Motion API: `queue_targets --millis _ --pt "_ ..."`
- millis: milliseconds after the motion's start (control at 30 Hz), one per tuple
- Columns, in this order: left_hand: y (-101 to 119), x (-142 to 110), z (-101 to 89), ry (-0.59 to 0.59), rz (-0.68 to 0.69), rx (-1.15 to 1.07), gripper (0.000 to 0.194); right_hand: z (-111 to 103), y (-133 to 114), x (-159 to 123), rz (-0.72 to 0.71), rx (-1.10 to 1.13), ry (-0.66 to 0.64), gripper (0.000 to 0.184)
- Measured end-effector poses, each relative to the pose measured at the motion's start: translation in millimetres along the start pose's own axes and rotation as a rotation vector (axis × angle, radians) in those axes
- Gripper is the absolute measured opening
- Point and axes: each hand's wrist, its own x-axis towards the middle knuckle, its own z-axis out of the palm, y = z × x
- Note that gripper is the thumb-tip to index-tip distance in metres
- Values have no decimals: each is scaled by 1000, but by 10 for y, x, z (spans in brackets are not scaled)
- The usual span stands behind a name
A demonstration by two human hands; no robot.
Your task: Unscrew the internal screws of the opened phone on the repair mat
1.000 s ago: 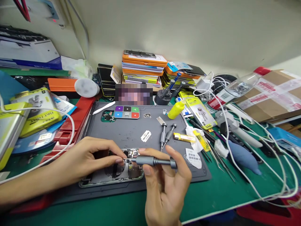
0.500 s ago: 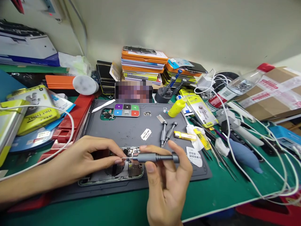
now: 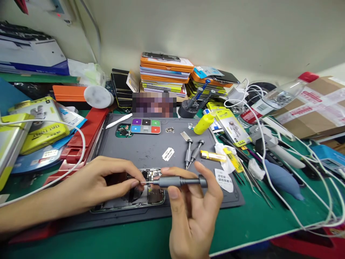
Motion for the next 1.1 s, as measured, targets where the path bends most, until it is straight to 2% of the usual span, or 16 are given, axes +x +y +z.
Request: queue_targets --millis 400,867,933,1100 --pt "-18 -7 -15 -11 21 -38 21 8 -2 11 5 26 2 49" --pt "-31 -19 -10 -32 64 -88 20 -34 21 64 127 125 -43 44" --pt "-34 -25 -9 -35 60 -101 20 -32 8 58 171 139 -34 45" --pt "-29 -46 -14 -26 112 -103 19 -37 -39 53 384 221 27 47"
